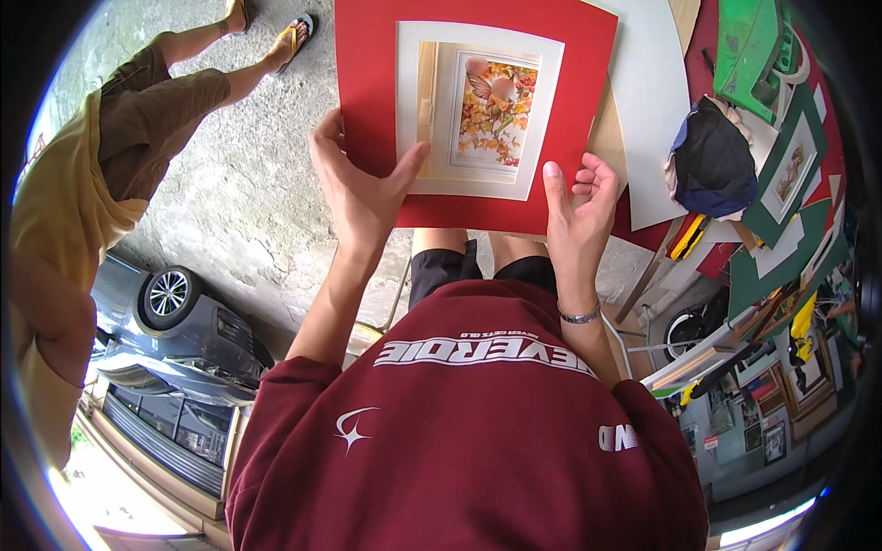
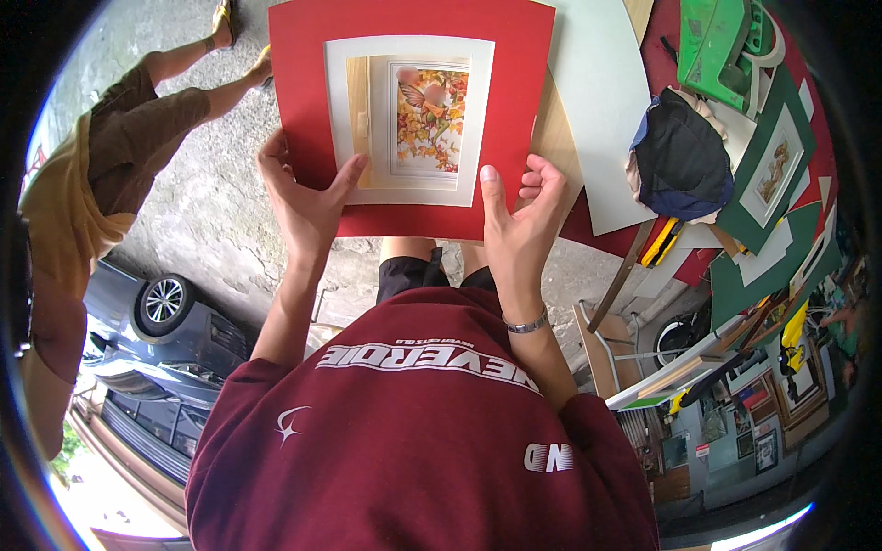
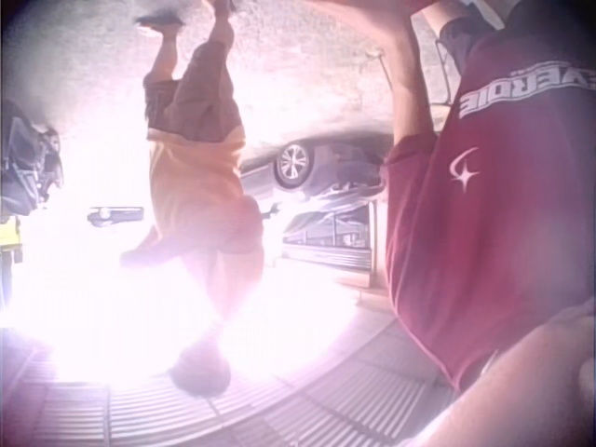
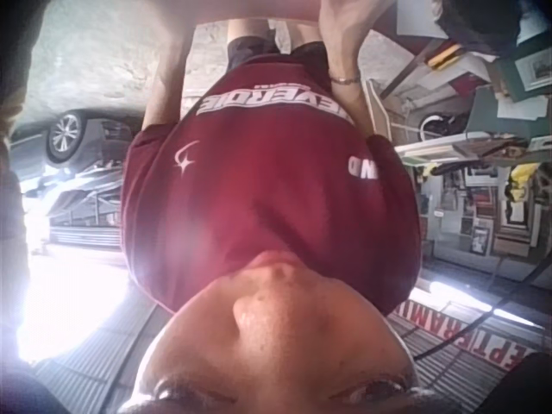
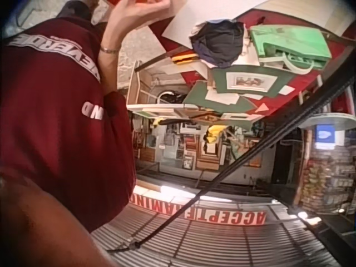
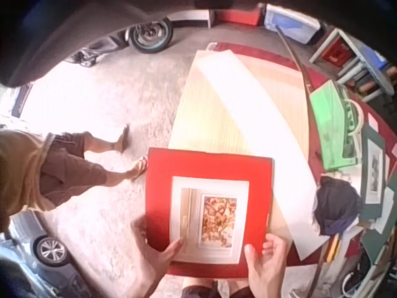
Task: The person cleans a small printed image with a cloth, places it into a white mat, and then into a red mat. They flip the assembly to apply tape to the back, then flip it back to wipe the front. The person carries the matted artwork to a table where another person is working on a similar frame.
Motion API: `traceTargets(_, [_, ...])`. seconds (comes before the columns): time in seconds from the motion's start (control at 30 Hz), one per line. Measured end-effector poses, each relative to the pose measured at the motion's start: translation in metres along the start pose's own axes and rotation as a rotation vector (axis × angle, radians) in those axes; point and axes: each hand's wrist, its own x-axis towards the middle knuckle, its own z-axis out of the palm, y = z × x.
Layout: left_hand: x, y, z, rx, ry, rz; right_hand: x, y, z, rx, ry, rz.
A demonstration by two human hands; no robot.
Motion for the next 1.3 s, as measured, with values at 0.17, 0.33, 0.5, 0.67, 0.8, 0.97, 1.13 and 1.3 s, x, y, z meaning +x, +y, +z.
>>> traceTargets(0.17, [-0.006, 0.013, 0.007, 0.191, 0.018, 0.076, 0.005, 0.016, 0.004, 0.047, 0.017, -0.094])
traceTargets(0.33, [-0.009, 0.029, 0.021, 0.406, -0.088, 0.474, 0.005, 0.01, 0.013, 0.297, 0.072, -0.108])
traceTargets(0.5, [0.002, 0.048, 0.024, 0.501, -0.423, 0.553, -0.001, 0.005, 0.005, 0.339, 0.06, -0.14])
traceTargets(0.67, [0.009, 0.063, 0.017, 0.501, -0.481, 0.527, -0.016, -0.003, -0.012, 0.392, 0.04, -0.174])
traceTargets(0.8, [0.011, 0.056, -0.003, 0.233, -0.124, 0.537, -0.007, 0.003, -0.023, 0.482, 0.026, -0.132])
traceTargets(0.97, [0.019, 0.024, -0.02, -0.621, -0.118, -0.132, 0.012, 0.021, -0.036, 0.507, -0.058, -0.102])
traceTargets(1.13, [0.013, 0.011, -0.01, -0.36, -0.131, -0.128, 0.024, 0.024, -0.016, 0.368, 0.019, -0.168])
traceTargets(1.3, [0.016, 0.006, -0.002, -0.156, -0.102, -0.083, 0.026, 0.032, -0.011, 0.116, 0.086, -0.211])
